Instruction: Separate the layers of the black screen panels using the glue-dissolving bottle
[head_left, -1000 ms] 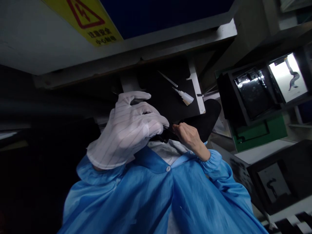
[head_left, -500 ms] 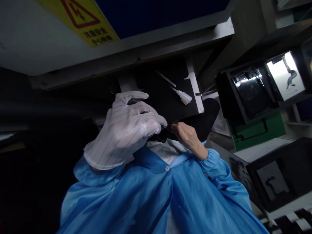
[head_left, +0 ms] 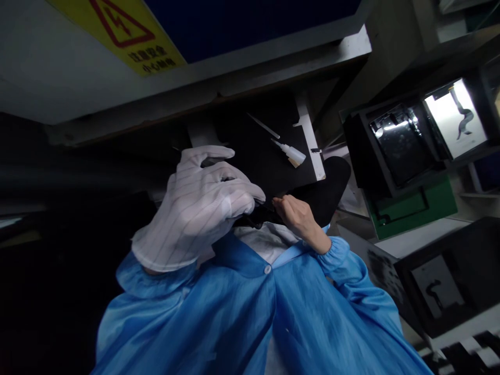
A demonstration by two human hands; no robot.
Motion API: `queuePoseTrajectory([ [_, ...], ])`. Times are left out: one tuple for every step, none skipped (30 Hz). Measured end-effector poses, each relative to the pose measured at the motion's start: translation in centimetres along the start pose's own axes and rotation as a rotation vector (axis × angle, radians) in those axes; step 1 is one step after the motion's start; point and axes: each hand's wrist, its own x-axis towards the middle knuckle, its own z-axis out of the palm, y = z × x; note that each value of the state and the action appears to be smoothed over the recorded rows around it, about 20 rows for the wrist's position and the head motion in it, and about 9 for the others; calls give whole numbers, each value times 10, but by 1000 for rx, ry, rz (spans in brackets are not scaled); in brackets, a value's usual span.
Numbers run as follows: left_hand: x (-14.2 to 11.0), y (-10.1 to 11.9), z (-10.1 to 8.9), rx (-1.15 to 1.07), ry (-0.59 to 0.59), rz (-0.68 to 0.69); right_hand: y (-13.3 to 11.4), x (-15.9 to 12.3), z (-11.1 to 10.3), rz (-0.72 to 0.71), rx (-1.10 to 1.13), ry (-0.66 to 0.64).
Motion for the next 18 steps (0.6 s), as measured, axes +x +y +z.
queuePoseTrajectory([
  [2,1,-1,11,13,19,0,-1,1,4,17,0],
  [4,3,-3,19,21,37,0,-1,1,11,38,-2],
  [5,5,-5,30,14,70,0,-2,1,20,58,-9],
  [7,6,-7,42,2,101,0,-2,2,30,75,-20],
  [9,7,-9,51,-19,121,0,-3,2,41,86,-31],
  [10,8,-12,59,-41,130,0,-3,2,50,92,-41],
  [11,7,-14,66,-59,134,0,-3,2,54,94,-48],
  [11,7,-16,73,-59,130,0,-3,2,54,95,-49],
  [12,6,-18,79,-57,127,0,-3,1,50,95,-43],
  [12,6,-19,90,-66,135,0,-3,1,47,94,-33],
  [12,6,-19,99,-70,145,0,-3,1,41,92,-23],
  [13,7,-19,102,-73,155,0,-3,1,38,90,-16],
  [13,7,-19,102,-80,163,0,-3,1,37,88,-13],
  [14,8,-18,100,-83,171,0,-3,2,39,88,-15],
  [14,9,-18,95,-79,183,1,-4,2,43,91,-24],
  [15,10,-18,90,-72,183,1,-5,3,46,96,-36],
  [16,10,-18,86,-74,182,1,-5,3,50,100,-46],
  [16,10,-19,87,-82,192,1,-6,4,56,103,-54],
])
